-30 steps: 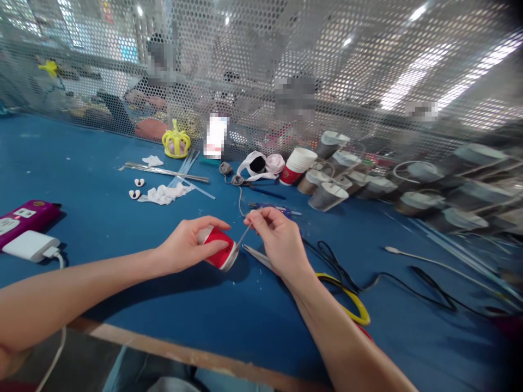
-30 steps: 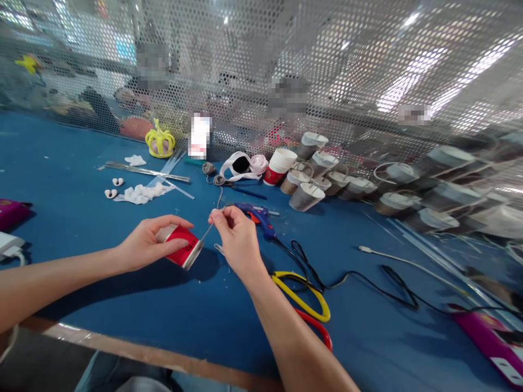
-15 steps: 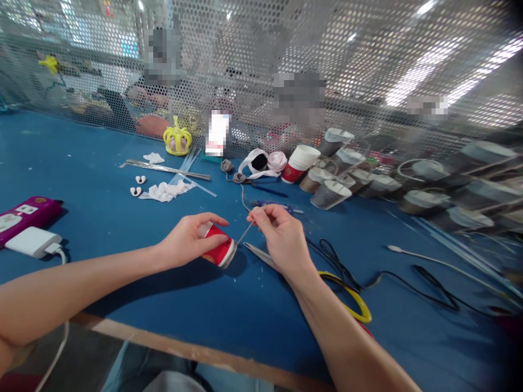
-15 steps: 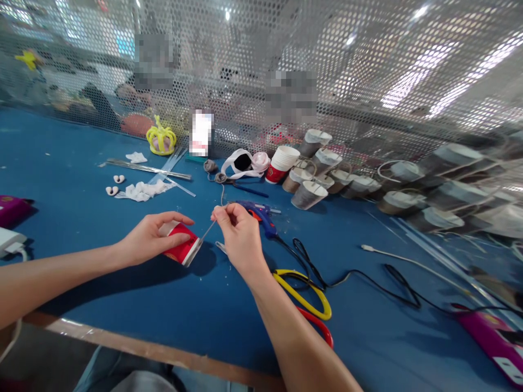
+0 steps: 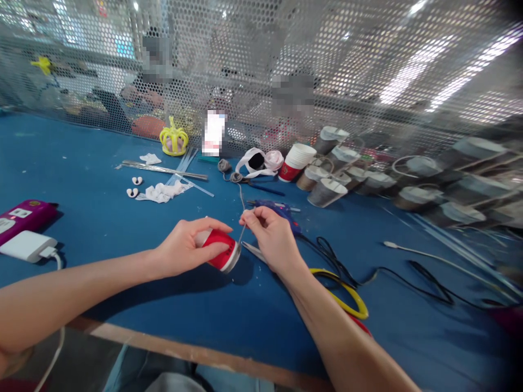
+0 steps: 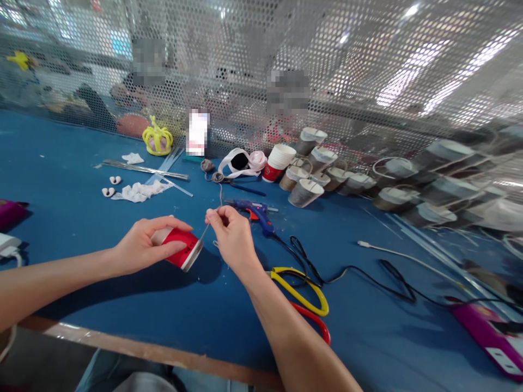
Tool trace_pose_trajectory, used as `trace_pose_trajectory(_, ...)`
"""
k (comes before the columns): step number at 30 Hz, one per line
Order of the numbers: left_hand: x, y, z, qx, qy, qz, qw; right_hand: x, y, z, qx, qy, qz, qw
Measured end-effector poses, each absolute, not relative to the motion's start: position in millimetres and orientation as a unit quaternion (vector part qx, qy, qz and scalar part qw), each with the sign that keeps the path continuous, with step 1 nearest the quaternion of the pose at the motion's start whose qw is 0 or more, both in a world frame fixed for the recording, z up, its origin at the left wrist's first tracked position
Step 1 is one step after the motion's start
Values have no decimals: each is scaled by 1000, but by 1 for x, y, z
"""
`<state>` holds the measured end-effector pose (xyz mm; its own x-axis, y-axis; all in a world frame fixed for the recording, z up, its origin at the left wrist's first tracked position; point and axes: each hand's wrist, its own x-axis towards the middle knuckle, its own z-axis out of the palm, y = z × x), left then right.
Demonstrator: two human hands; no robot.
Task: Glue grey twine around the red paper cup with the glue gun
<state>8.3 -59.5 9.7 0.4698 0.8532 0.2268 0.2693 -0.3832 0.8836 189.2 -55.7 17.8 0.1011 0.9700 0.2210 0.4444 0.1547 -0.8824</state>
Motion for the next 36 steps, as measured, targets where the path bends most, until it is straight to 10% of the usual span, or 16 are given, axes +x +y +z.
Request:
trace_pose_trajectory(22, 1, -64, 7, 810, 283, 431, 278, 187, -56, 5, -572, -628, 329, 413)
trace_pose_trajectory(36, 7, -61, 9, 719, 337, 459, 398, 178, -58, 7, -581, -571, 428, 390)
